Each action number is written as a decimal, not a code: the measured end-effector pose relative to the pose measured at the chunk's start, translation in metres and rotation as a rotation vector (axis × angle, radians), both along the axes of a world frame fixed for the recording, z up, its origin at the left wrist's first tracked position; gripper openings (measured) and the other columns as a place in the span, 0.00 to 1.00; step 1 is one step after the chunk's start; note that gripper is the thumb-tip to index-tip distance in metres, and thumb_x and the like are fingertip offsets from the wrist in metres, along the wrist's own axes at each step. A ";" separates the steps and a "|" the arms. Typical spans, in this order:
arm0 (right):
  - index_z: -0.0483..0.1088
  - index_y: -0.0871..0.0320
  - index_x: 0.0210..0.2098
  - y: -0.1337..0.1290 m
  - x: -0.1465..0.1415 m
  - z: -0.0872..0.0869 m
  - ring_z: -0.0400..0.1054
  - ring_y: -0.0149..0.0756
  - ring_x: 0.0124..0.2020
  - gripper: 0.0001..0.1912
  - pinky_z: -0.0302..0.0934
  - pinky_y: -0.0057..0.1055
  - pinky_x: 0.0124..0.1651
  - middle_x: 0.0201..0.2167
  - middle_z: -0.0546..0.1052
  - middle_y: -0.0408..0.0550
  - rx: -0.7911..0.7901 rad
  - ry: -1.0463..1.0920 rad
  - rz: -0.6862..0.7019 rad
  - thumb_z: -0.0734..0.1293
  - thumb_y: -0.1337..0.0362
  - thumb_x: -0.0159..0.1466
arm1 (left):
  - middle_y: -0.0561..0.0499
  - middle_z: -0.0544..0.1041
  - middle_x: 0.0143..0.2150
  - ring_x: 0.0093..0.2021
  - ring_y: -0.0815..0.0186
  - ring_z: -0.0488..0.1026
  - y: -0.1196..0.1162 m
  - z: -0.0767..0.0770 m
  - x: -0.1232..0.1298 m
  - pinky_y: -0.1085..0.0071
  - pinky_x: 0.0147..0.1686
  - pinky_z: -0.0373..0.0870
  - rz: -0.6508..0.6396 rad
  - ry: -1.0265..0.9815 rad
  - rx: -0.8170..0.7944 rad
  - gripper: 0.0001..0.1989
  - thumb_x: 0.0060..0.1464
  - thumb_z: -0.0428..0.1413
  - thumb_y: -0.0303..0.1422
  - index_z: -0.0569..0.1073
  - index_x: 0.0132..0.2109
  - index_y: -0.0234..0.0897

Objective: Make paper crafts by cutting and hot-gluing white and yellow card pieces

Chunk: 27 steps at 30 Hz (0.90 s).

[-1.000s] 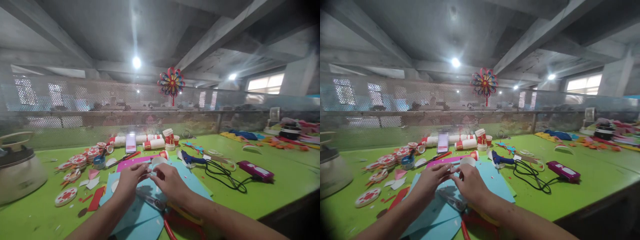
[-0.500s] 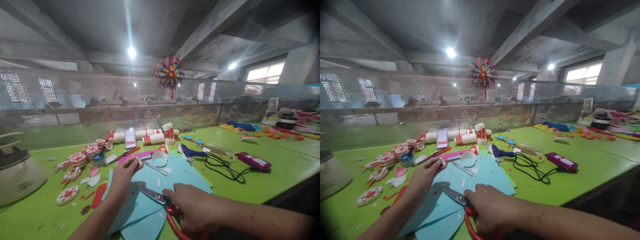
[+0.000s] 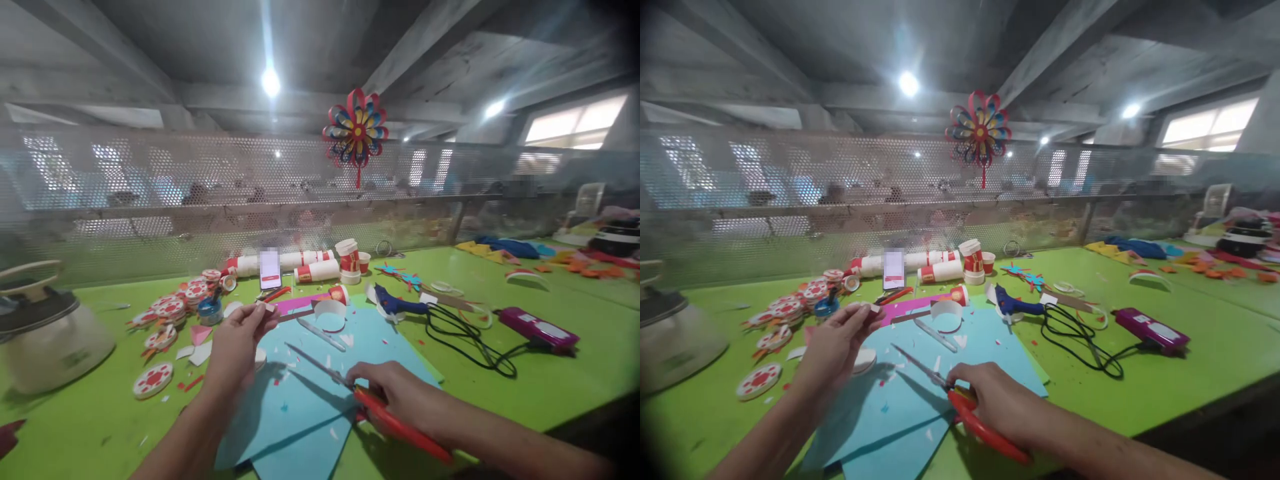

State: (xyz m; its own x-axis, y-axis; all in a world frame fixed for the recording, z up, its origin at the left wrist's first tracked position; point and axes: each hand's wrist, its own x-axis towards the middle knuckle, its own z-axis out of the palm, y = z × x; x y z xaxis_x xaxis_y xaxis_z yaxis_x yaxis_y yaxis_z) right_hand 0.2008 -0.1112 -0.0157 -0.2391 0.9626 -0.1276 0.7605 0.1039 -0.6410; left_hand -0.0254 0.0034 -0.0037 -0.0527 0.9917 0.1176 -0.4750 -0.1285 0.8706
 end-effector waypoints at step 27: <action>0.67 0.56 0.35 0.018 -0.024 0.013 0.58 0.31 0.26 0.11 0.55 0.25 0.28 0.25 0.67 0.41 0.084 0.163 -0.024 0.67 0.59 0.55 | 0.53 0.74 0.28 0.31 0.71 0.70 -0.015 0.005 -0.003 0.77 0.33 0.70 -0.089 0.052 -0.135 0.07 0.44 0.62 0.34 0.74 0.29 0.35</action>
State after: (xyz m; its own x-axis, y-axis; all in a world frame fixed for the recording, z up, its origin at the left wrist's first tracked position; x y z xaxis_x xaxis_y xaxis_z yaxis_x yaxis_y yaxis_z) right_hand 0.1766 -0.0936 -0.0027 -0.2265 0.9740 -0.0077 0.6499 0.1452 -0.7460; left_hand -0.0286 -0.0114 0.0017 0.0389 0.9991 -0.0171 -0.4335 0.0323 0.9006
